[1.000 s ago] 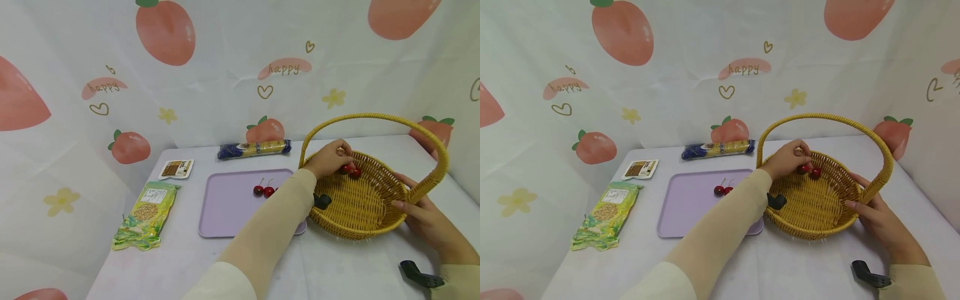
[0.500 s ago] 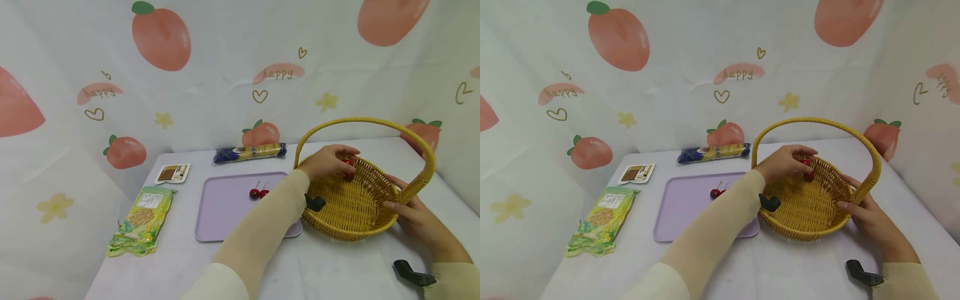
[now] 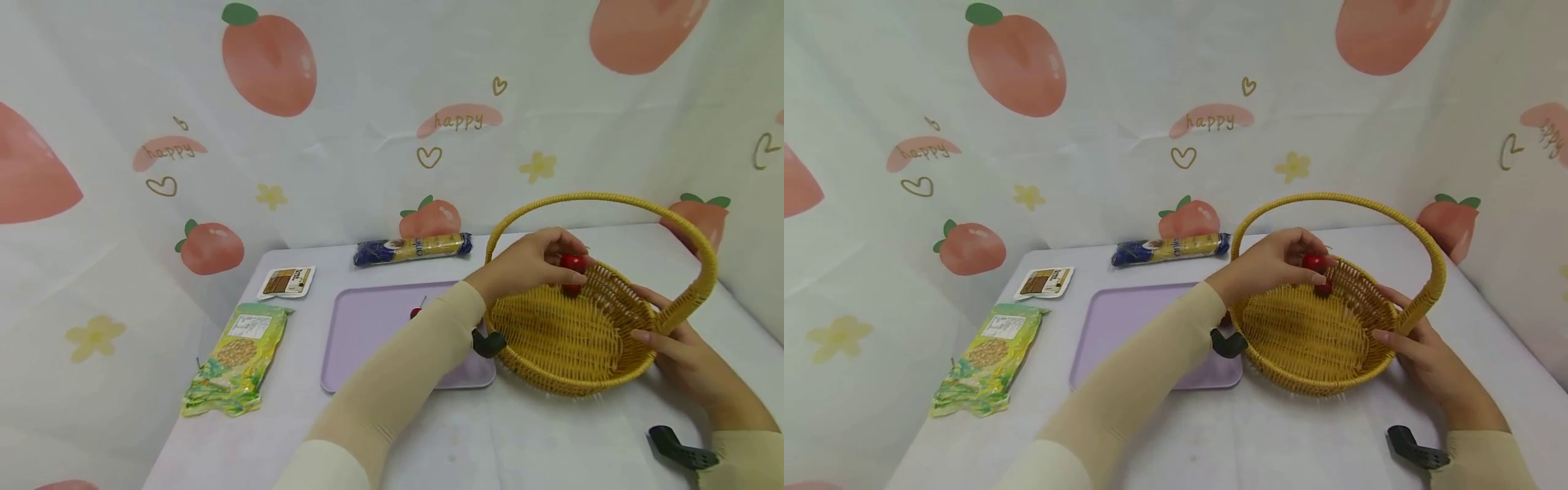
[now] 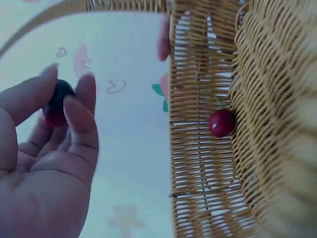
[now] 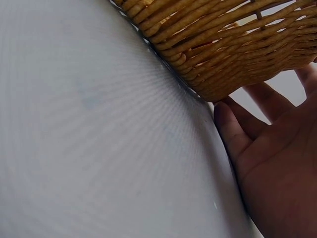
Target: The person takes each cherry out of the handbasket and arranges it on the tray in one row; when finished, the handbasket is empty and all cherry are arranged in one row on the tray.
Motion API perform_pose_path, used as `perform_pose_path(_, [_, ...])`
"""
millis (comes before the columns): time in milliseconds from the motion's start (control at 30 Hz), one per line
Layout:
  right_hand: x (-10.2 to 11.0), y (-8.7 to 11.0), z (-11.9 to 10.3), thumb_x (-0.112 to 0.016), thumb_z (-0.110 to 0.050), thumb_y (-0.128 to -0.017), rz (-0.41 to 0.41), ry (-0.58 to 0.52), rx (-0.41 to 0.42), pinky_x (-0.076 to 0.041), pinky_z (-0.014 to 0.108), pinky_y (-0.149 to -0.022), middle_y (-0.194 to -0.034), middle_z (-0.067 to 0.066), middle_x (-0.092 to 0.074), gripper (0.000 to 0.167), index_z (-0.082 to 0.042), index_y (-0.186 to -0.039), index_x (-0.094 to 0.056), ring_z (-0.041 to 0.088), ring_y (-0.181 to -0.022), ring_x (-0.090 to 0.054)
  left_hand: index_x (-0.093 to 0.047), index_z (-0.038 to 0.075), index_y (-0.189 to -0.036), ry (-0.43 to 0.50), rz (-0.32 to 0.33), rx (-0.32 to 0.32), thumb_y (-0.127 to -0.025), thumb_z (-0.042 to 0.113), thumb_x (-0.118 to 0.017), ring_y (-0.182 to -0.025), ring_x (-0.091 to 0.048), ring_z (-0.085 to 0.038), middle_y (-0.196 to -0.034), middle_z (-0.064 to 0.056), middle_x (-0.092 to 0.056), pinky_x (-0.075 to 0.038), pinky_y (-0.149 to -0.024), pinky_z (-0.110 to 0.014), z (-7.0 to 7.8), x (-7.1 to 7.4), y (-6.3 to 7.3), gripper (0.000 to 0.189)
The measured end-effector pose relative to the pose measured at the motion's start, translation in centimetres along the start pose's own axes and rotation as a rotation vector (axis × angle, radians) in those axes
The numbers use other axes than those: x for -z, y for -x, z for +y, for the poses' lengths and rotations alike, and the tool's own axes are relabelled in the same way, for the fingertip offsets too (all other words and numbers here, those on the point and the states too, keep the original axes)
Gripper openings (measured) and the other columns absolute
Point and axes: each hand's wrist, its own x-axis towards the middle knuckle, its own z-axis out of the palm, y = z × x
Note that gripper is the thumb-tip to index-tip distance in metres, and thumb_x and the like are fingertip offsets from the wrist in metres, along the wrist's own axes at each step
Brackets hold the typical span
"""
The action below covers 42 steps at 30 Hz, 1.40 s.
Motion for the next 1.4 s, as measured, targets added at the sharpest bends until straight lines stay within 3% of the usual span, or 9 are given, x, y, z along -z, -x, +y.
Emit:
perform_pose_path(200, [0.3, 0.4, 0.1, -0.039, 0.014, -0.108, 0.019, -0.043, -0.003, -0.050, 0.017, -0.095, -0.155, -0.008, -0.050, 0.075, -0.022, -0.172, -0.030, 0.004, -0.128, -0.061, -0.072, 0.003, -0.127, 0.136, -0.028, -0.063, -0.097, -0.001, -0.082, -0.100, -0.074, -0.010, -0.115, 0.004, -0.072, -0.059, -0.090, -0.028, -0.4, -0.3, 4.0, 0.032])
perform_pose_path(367, [0.6, 0.6, 0.4, -0.040, 0.015, -0.108, 0.036, -0.041, 0.005, -0.048, 0.015, -0.093, -0.155, -0.007, -0.049, 0.076, -0.021, -0.173, -0.029, 0.002, -0.129, -0.058, -0.074, 0.003, -0.126, 0.136, -0.041, -0.147, -0.096, -0.002, -0.083, -0.098, -0.072, -0.013, -0.117, 0.005, -0.070, -0.059, -0.091, -0.032, -0.6, 0.0, 7.2, 0.032])
perform_pose_path(500, [0.8, 0.7, 0.6, -0.041, 0.014, -0.108, 0.042, -0.036, -0.007, -0.044, 0.013, -0.095, -0.157, -0.006, -0.044, 0.077, -0.022, -0.174, -0.026, 0.000, -0.132, -0.054, -0.073, 0.001, -0.125, 0.152, -0.015, -0.174, -0.095, -0.005, -0.083, -0.097, -0.072, -0.015, -0.114, 0.002, -0.072, -0.059, -0.089, -0.032, -1.0, 1.0, 9.5, 0.032])
perform_pose_path(667, [0.9, 0.8, 0.7, -0.042, 0.013, -0.109, 0.038, -0.029, -0.023, -0.042, 0.012, -0.097, -0.158, -0.005, -0.041, 0.077, -0.023, -0.175, -0.024, -0.001, -0.131, -0.054, -0.075, 0.005, -0.123, 0.146, 0.105, -0.144, -0.094, -0.002, -0.085, -0.094, -0.072, -0.016, -0.110, -0.002, -0.076, -0.056, -0.076, -0.027, -2.8, 2.7, 12.6, 0.031])
perform_pose_path(933, [1.1, 0.4, 0.7, -0.043, 0.014, -0.108, 0.047, -0.015, -0.027, -0.050, 0.015, -0.091, -0.154, -0.007, -0.046, 0.078, -0.024, -0.174, -0.027, -0.001, -0.126, -0.059, -0.077, 0.007, -0.125, 0.161, 0.317, -0.032, -0.093, 0.003, -0.087, -0.099, -0.073, -0.024, -0.115, -0.010, -0.076, -0.061, -0.086, -0.036, -7.2, 5.8, 17.2, 0.034])
perform_pose_path(1167, [0.6, -0.1, 0.7, -0.044, 0.011, -0.109, 0.043, -0.010, -0.049, -0.047, 0.012, -0.092, -0.156, -0.006, -0.045, 0.076, -0.025, -0.174, -0.027, -0.001, -0.128, -0.057, -0.077, 0.009, -0.125, 0.102, 0.489, 0.043, -0.094, 0.007, -0.088, -0.096, -0.071, -0.023, -0.116, -0.009, -0.076, -0.057, -0.083, -0.032, -9.3, 8.7, 19.6, 0.034])
perform_pose_path(1400, [0.6, -0.5, 0.6, -0.043, 0.012, -0.109, 0.033, -0.039, -0.034, -0.047, 0.013, -0.091, -0.154, -0.009, -0.050, 0.075, -0.024, -0.173, -0.029, 0.001, -0.127, -0.058, -0.075, 0.001, -0.125, 0.089, 0.626, 0.124, -0.092, 0.002, -0.087, -0.100, -0.075, -0.021, -0.116, -0.010, -0.077, -0.057, -0.085, -0.030, -11.6, 11.1, 20.8, 0.035])
